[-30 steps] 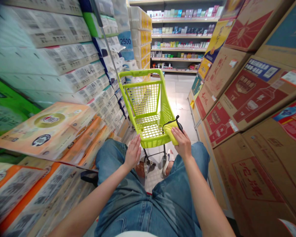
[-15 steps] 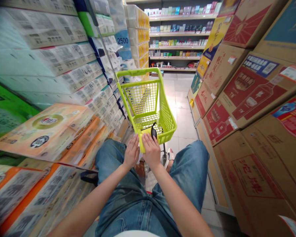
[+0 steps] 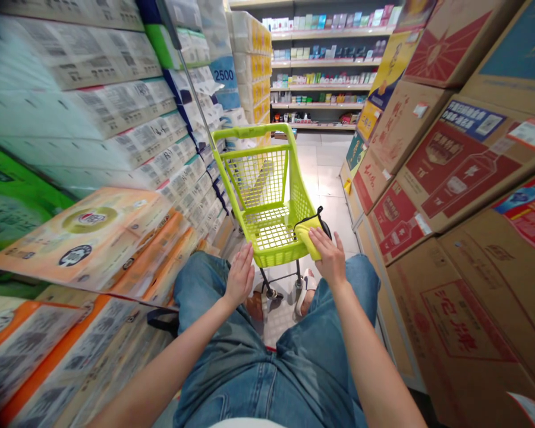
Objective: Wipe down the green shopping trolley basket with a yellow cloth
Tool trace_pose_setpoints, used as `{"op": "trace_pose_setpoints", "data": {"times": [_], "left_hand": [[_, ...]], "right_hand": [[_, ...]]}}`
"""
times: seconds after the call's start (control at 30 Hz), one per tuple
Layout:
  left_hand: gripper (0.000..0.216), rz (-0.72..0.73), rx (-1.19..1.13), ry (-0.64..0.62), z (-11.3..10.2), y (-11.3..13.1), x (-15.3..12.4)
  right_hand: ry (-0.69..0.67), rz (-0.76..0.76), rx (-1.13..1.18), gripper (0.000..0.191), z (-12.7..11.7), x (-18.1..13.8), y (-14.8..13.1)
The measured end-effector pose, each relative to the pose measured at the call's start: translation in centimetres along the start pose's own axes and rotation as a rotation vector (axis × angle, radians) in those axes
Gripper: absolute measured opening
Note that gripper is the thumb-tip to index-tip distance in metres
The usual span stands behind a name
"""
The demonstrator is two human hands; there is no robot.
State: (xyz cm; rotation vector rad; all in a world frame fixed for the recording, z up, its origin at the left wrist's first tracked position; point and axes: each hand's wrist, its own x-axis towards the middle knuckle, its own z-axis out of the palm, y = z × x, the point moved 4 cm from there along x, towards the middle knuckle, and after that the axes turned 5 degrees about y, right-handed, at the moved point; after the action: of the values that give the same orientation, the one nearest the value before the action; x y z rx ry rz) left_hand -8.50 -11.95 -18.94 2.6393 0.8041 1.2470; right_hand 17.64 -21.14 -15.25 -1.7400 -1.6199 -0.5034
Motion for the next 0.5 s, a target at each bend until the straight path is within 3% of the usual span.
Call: {"op": "trace_pose_setpoints", "data": {"times": [0.13, 0.23, 0.37, 0.43, 0.5], "left_hand": [[0.061, -0.011, -0.01, 0.006, 0.1, -0.1, -0.1], [0.061, -0.007, -0.012, 0.004, 0.2, -0.1, -0.2], [0.062, -0.005, -0.009, -0.009, 0.4, -0.3, -0.3], [0.062, 0.004, -0.005, -0.014, 0.4, -0.4, -0.4], [0.062, 0.01, 0.001, -0.015, 0.4, -0.4, -0.3]], "right_hand": [[0.099, 0.108, -0.009, 0.067, 0.9, -0.3, -2.3], [0.125, 0.109, 0.019, 0.065, 2.7, -0.5, -7.7], [0.01, 0.036, 0.11, 0.067, 4.7, -0.5, -14.3], [-0.031, 0.001, 0.128, 0.07, 4.8, -0.4, -15.1], [-0.058, -0.074, 0.135, 0.073, 4.3, -0.4, -14.2]]}}
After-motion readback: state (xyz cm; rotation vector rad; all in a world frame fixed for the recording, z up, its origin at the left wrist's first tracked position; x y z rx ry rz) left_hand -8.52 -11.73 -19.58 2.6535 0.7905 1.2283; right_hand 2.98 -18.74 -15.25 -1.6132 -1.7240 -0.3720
